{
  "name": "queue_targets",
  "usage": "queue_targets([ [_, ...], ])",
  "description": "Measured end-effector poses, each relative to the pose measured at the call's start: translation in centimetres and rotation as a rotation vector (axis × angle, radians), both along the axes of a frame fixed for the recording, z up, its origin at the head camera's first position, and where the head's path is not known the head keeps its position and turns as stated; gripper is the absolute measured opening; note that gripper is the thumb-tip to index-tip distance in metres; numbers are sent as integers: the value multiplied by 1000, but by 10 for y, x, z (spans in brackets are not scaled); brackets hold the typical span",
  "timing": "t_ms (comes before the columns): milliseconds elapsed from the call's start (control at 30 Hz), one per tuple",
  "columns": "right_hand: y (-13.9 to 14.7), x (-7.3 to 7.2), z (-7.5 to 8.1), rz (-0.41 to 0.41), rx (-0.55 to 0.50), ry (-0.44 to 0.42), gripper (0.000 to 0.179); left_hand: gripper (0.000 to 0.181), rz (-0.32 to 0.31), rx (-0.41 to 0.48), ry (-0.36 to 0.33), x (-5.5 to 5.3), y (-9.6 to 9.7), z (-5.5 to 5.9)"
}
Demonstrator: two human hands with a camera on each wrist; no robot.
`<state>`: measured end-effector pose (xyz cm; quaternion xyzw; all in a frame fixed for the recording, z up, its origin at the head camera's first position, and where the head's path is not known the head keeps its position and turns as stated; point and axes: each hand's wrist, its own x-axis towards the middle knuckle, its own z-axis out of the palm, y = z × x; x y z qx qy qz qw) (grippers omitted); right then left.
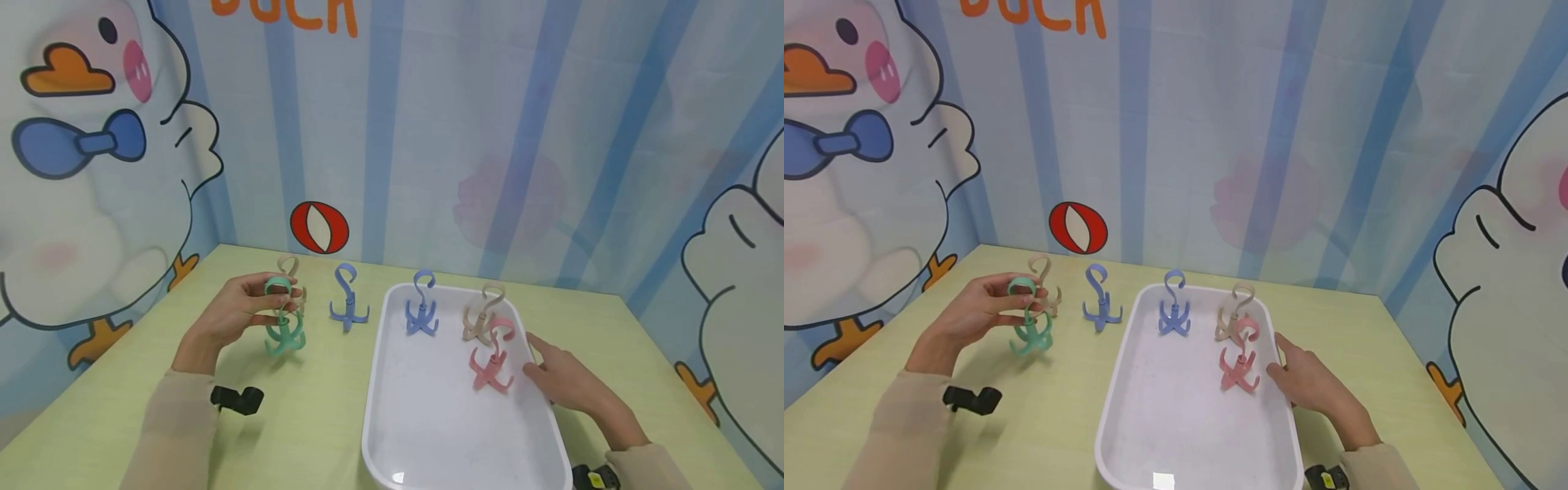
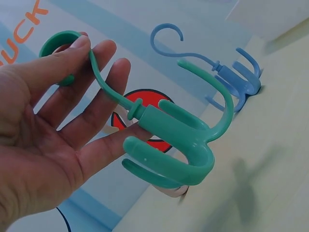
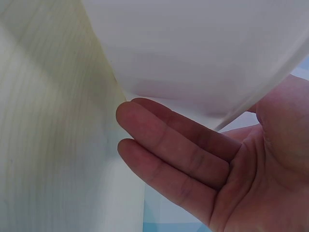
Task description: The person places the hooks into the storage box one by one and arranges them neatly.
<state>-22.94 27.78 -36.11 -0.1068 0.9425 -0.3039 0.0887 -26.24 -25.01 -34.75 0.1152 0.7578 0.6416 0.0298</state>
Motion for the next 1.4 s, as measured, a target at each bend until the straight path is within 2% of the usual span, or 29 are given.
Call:
queue_targets([
  [367,1,1,-1,2,14,14,71,45,13,-18,5,-3,10,6],
  [667,1,-1,-1,7,17,24,71,44,19,-24,34,0,25,21],
  [1067,2,-1,-2,15,4,25,71,41,-36,36,51,6,51,37],
  [1400,1,-2,-3,22,4,29,71,38,-89,35,92,7,71,42],
])
